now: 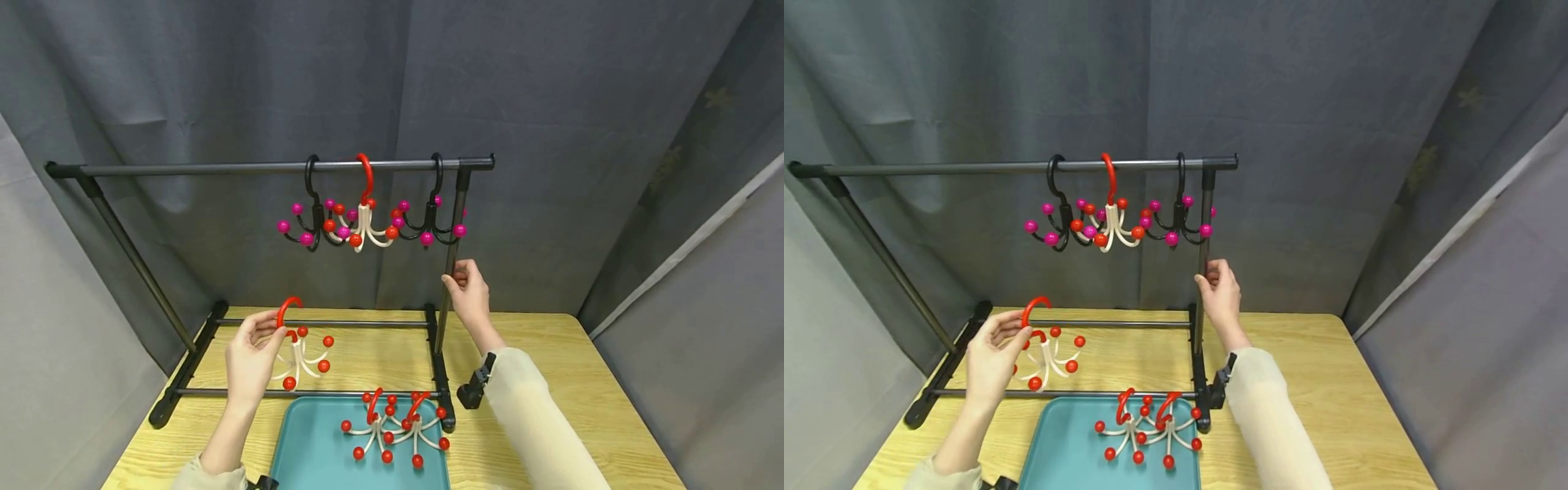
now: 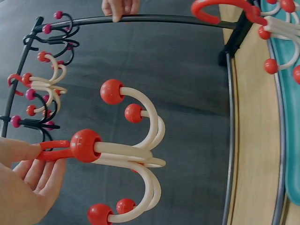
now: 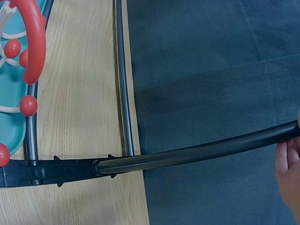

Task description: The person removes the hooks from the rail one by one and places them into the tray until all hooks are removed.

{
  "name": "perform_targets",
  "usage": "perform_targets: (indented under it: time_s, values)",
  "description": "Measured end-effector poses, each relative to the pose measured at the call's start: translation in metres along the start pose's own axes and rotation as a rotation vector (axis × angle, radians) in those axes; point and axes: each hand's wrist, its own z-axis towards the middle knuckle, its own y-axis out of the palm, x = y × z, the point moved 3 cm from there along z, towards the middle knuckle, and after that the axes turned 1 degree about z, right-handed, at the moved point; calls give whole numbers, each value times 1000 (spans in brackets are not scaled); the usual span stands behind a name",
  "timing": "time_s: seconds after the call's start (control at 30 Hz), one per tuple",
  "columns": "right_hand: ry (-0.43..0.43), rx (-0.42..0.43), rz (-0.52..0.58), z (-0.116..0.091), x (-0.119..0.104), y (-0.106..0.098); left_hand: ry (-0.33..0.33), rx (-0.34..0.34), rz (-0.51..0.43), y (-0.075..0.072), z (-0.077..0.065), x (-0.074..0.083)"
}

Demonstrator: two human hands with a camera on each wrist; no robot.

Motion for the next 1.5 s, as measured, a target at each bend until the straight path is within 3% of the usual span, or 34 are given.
perform_targets:
  time_s: [0.17, 0.43, 0.5, 0.87, 1.23, 1.5]
  values:
    - [4, -3, 1, -1, -1, 0, -17, -3, -6, 4, -9, -5]
    - [4, 1, -7, 0, -1, -1, -105, -16, 8, 13, -29, -24]
    - [4, 0, -6, 0, -1, -2, -127, -23, 13, 15, -35, -22]
    - [6, -11, 0, -2, -2, -1, -213, -25, 37, 27, -59, -58]
    - [-44, 13, 21, -5, -2, -5, -283, -35, 77, 33, -79, -74]
    - [7, -19, 23, -4, -1, -3, -313, -31, 41, 37, -93, -86]
